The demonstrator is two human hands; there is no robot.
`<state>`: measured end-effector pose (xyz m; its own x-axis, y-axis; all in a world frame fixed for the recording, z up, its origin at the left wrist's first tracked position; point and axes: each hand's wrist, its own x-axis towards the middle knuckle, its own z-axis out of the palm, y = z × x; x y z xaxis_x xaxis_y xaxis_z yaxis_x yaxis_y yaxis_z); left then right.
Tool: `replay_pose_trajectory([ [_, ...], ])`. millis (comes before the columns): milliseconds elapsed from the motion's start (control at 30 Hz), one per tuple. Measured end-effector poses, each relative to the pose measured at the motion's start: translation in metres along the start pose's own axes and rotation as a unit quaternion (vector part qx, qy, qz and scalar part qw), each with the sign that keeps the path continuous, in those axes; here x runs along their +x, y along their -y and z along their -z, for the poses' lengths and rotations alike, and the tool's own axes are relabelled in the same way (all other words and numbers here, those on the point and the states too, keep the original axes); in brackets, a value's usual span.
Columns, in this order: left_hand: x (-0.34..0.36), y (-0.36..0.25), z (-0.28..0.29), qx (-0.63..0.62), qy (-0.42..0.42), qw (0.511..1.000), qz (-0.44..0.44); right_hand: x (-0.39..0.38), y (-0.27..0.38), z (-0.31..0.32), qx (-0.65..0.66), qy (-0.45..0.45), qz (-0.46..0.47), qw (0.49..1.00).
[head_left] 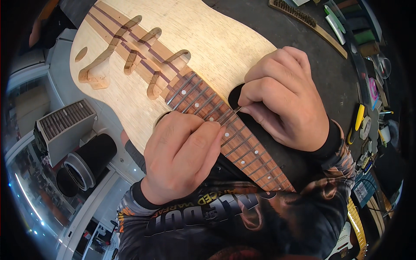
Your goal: The person cleans the unfinished wooden guitar body with a brush, then inserts thin metal fret wires into the slots on the fretboard by hand, and uses a yellow-handled file to smooth the edges of the frets.
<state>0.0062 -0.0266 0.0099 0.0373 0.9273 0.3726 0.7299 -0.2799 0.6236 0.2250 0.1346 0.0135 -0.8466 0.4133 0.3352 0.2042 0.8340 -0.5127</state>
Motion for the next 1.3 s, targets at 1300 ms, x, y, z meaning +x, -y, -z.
replay_pose_trajectory([
  [1300, -0.012, -0.004, -0.001, 0.022, -0.008, 1.000, 0.008, -0.006, 0.006, -0.009, -0.027, -0.015, 0.020, 0.999],
])
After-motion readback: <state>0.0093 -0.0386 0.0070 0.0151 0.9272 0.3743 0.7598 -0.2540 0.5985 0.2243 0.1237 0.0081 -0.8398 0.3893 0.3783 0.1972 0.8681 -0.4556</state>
